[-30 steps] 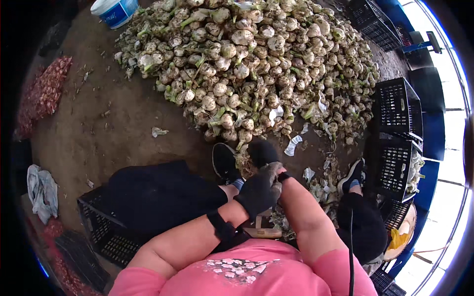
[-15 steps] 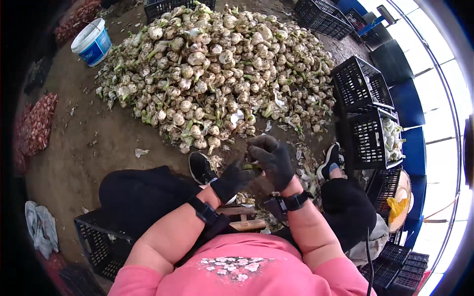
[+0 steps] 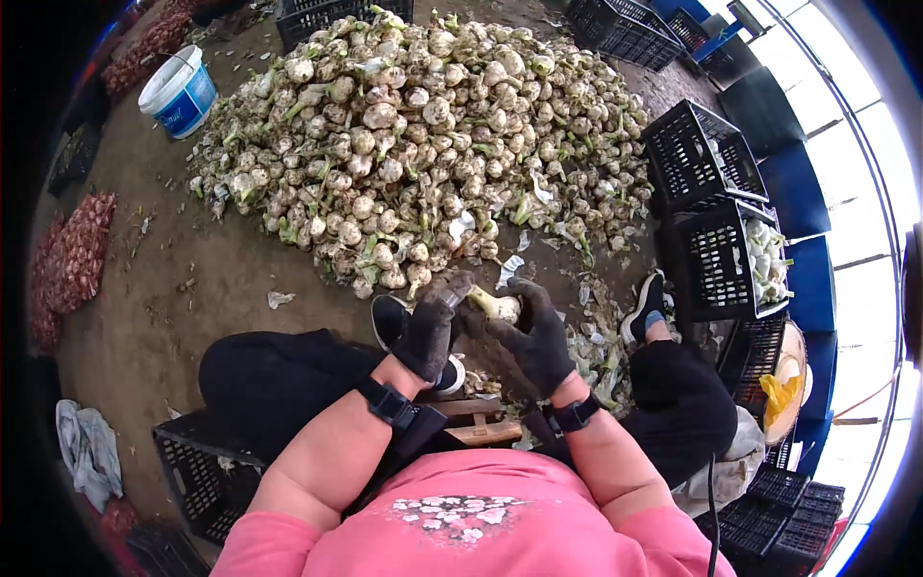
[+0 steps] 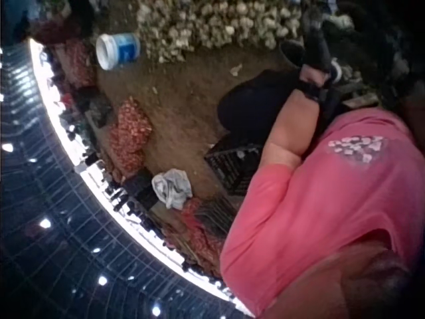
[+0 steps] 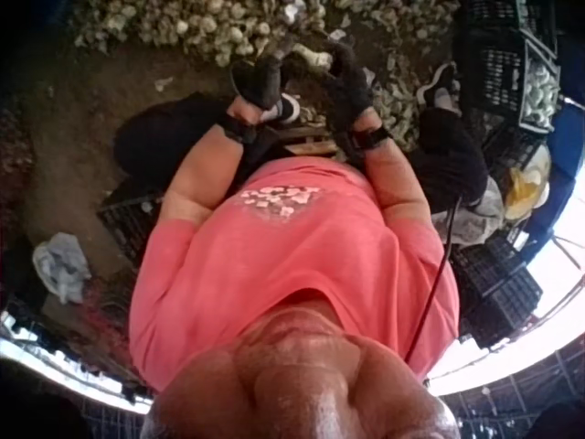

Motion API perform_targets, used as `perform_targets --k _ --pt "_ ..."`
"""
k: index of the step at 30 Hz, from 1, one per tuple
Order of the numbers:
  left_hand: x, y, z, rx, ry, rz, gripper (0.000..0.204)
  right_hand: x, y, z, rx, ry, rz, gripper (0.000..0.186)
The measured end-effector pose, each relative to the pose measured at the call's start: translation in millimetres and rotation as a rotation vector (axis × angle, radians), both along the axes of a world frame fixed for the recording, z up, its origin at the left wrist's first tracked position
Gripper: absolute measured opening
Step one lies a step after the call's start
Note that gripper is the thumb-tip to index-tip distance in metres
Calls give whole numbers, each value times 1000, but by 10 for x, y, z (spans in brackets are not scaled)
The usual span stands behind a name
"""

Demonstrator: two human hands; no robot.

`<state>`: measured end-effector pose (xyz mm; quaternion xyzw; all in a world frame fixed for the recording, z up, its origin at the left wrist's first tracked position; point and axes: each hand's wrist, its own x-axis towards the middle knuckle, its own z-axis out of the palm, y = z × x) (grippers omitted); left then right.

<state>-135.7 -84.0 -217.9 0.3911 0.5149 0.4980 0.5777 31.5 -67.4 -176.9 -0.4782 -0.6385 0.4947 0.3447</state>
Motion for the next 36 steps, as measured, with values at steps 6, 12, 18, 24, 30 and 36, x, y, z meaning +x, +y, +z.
perform_targets --k 6,12,18,24,30,36 --pt "-52 14 7 206 492 -162 32 -30 39 -80 331 -289 45 58" --pt "-10 58 54 112 -134 -158 39 -1 48 -102 85 -75 -49 50" --pt "28 25 135 93 -37 -68 48 33 46 -42 303 -310 17 43" --pt "115 -40 86 276 194 -81 58 -85 33 -164 -536 467 -257 27" --pt "86 -34 82 -85 -373 -215 44 -12 47 -352 -404 425 -88 33" --pt "33 -19 -230 -76 -395 -49 20 110 37 -234 -875 914 -45 34"
